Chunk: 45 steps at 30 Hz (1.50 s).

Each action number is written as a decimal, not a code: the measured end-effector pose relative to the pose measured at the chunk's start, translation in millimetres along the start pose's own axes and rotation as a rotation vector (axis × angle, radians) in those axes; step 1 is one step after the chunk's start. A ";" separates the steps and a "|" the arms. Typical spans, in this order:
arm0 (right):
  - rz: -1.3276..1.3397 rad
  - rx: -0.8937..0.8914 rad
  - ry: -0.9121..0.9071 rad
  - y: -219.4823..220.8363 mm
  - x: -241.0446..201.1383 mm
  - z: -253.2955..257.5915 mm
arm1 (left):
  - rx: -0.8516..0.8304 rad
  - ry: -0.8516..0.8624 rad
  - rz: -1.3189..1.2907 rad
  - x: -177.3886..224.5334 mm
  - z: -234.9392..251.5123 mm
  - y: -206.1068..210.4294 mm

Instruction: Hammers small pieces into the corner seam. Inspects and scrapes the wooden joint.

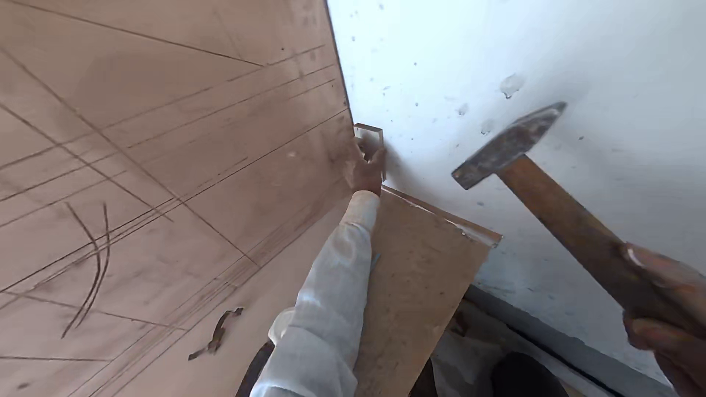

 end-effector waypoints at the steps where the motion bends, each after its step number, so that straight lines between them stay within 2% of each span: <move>1: -0.025 -0.003 -0.012 2.9 3.5 6.9 | -0.019 0.001 0.049 -2.6 0.5 0.5; 5: -0.146 0.084 -0.093 16.5 1.6 47.0 | -0.041 0.008 0.237 -1.3 5.8 -4.5; 10: -0.356 0.194 -0.200 17.9 -25.9 104.6 | 0.029 -0.089 0.095 -11.4 -3.9 3.0; 13: -0.405 0.167 -0.240 20.1 -30.0 136.6 | 0.045 -0.125 0.017 -18.2 -7.7 6.3; 15: -0.390 0.096 -0.183 24.8 -30.3 160.3 | 0.039 -0.132 -0.040 -20.0 -9.8 7.6; 18: -0.361 -0.043 0.003 36.7 -32.5 195.4 | 0.014 -0.153 -0.086 -19.3 -12.4 9.0; 23: -0.338 -0.111 0.111 61.7 -37.1 235.9 | -0.012 -0.187 -0.111 -20.9 -13.0 8.6; 26: -0.415 -0.333 0.252 80.0 -37.0 250.6 | -0.050 -0.193 -0.078 -21.6 -13.2 6.8; 28: -0.413 -0.387 0.313 82.1 -41.5 256.8 | -0.054 -0.192 -0.076 -23.2 -12.3 7.1; 30: -0.398 -0.341 0.280 77.2 -47.1 259.7 | -0.060 -0.194 -0.082 -25.0 -10.6 6.9; 35: -0.439 -0.072 0.090 67.3 -53.5 257.0 | -0.067 -0.189 -0.063 -23.4 -9.9 4.2; 40: -0.533 -0.392 0.236 83.6 -39.8 257.4 | -0.057 -0.191 -0.098 -25.6 -8.1 6.4; 42: -0.496 -0.370 0.234 77.9 -45.7 259.4 | -0.054 -0.191 -0.103 -25.6 -9.4 5.9; 45: -0.506 -0.142 0.085 61.8 -56.7 258.4 | -0.051 -0.188 -0.093 -25.0 -9.8 5.4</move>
Point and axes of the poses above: each hand's wrist, its own z-axis towards the middle knuckle, its own y-axis out of the palm, x = y × z, the point moved 3 cm from there along z, towards the middle knuckle, and after that the axes turned 4 degrees about z, right-handed, at the moved point
